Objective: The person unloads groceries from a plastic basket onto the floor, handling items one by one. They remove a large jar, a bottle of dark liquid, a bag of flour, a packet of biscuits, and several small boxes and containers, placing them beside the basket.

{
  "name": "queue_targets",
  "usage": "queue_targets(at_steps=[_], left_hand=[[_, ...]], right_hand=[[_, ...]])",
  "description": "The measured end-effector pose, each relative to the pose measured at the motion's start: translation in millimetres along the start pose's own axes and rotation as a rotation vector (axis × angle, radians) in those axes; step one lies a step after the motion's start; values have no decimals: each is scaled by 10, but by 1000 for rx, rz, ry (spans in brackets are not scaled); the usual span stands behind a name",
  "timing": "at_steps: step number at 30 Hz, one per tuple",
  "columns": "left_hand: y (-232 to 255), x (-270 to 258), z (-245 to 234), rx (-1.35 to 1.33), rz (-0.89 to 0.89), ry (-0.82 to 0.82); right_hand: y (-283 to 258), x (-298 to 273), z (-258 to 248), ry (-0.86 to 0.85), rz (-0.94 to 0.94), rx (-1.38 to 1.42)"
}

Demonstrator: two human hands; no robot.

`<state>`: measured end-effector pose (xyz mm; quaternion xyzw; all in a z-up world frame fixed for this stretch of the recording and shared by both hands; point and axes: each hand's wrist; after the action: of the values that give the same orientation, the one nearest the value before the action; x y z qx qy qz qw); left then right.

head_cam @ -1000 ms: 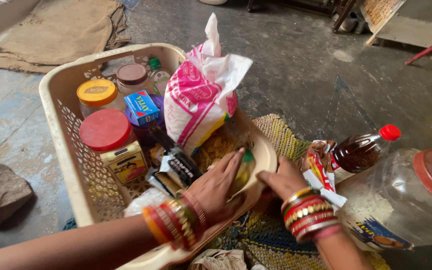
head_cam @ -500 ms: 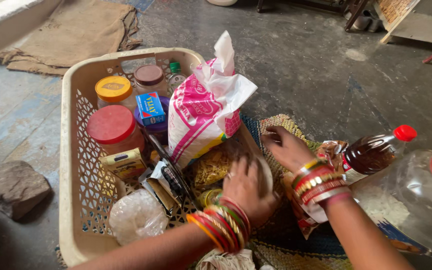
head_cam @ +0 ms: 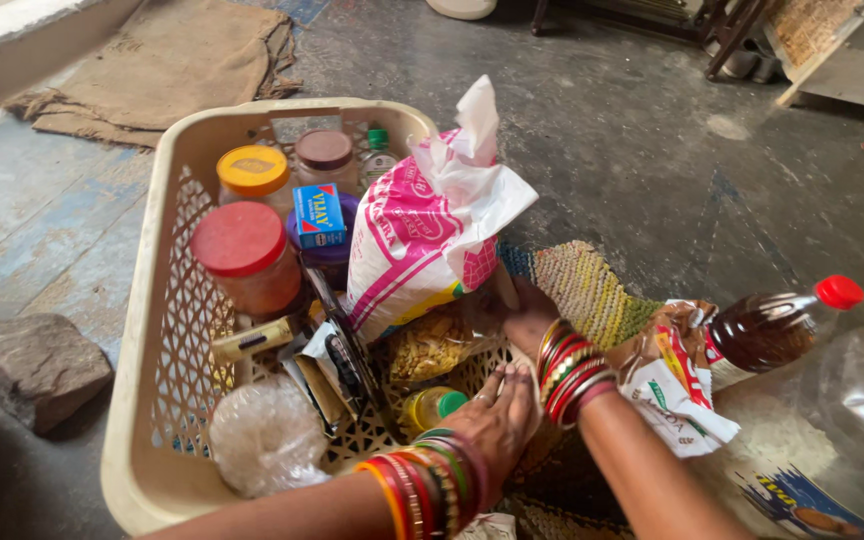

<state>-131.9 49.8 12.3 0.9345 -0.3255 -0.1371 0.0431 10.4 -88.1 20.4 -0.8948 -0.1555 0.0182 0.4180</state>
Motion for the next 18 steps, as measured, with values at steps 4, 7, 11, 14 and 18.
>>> queue_targets(at_steps=[4, 7, 11, 14, 18], left_hand=[[-324, -517, -271, -59, 16, 19], [-515, -663, -357, -258, 56, 78], [-835, -661, -365, -487, 69, 309], [-987, -569, -412, -401, -177, 466], [-975, -506, -456, -218, -521, 486]], right_hand=[[-95, -134, 403, 175, -22, 46], [-92, -131, 473, 212, -30, 74], [-119, -121, 461, 204, 11, -86], [-248, -119, 512, 313, -67, -207], [-509, -121, 540, 326, -613, -583]])
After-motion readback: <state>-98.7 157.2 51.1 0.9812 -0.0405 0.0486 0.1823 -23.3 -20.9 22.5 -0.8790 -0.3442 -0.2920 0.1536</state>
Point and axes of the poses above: each hand's wrist, its own x-axis towards the middle knuckle, its own z-axis out of the palm, y = z × x, and after that the axes turned 14 degrees about -z, right-handed
